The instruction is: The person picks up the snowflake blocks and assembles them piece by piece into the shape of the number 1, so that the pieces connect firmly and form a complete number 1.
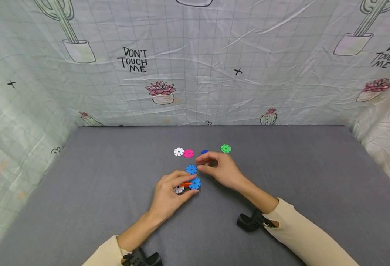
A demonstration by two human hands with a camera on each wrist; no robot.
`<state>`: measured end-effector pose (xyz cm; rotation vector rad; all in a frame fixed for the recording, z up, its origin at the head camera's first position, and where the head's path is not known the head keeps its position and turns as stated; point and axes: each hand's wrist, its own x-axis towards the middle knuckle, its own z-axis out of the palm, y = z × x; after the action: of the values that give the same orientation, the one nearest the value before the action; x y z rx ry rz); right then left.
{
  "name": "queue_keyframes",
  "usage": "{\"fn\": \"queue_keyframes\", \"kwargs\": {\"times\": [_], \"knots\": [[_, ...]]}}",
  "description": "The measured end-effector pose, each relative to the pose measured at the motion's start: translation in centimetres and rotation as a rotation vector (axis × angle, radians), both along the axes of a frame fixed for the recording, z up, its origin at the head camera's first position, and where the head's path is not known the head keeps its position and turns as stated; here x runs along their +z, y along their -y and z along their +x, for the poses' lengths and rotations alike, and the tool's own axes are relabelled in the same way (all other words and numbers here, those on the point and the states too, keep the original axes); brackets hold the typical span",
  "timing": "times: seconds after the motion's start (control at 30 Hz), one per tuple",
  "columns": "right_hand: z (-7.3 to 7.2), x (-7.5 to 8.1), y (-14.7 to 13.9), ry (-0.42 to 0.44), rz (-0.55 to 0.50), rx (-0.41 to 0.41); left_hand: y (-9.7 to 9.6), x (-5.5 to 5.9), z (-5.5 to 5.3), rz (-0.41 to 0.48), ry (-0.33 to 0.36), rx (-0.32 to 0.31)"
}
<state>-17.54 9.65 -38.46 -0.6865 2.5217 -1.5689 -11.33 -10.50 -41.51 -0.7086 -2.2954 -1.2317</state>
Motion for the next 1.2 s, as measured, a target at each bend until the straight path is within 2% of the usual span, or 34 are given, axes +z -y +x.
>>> {"fn": "queue_keyframes", "kwargs": {"times": [0.27,0.4,0.57,0.7,0.97,1.2], "knots": [[-1.8,-0.7,0.5,-0.044,0.087,0.049,-0.1,0.0,0.2,-0.046,0.009,-0.010],[-2.3,-0.9,0.5,-0.056,0.128,0.092,-0.1,0.0,0.4,-0.052,0.007,-0.045],[-2.4,-1.5,0.6,-0.050,0.155,0.129,-0.1,0.1,0.6,-0.043,0.022,-0.086],[-2.4,-1.9,0.8,-0.079,0.158,0.132,0.0,0.2,0.7,-0.048,0.035,-0.103],[-2.1,-1.8,1.3,-0.122,0.173,0.123,0.2,0.3,0.7,-0.100,-0.023,-0.128],[-2.4,-1.7,1.2,-0.139,0.170,0.137,0.2,0.4,0.5,-0.106,-0.016,-0.139]]}}
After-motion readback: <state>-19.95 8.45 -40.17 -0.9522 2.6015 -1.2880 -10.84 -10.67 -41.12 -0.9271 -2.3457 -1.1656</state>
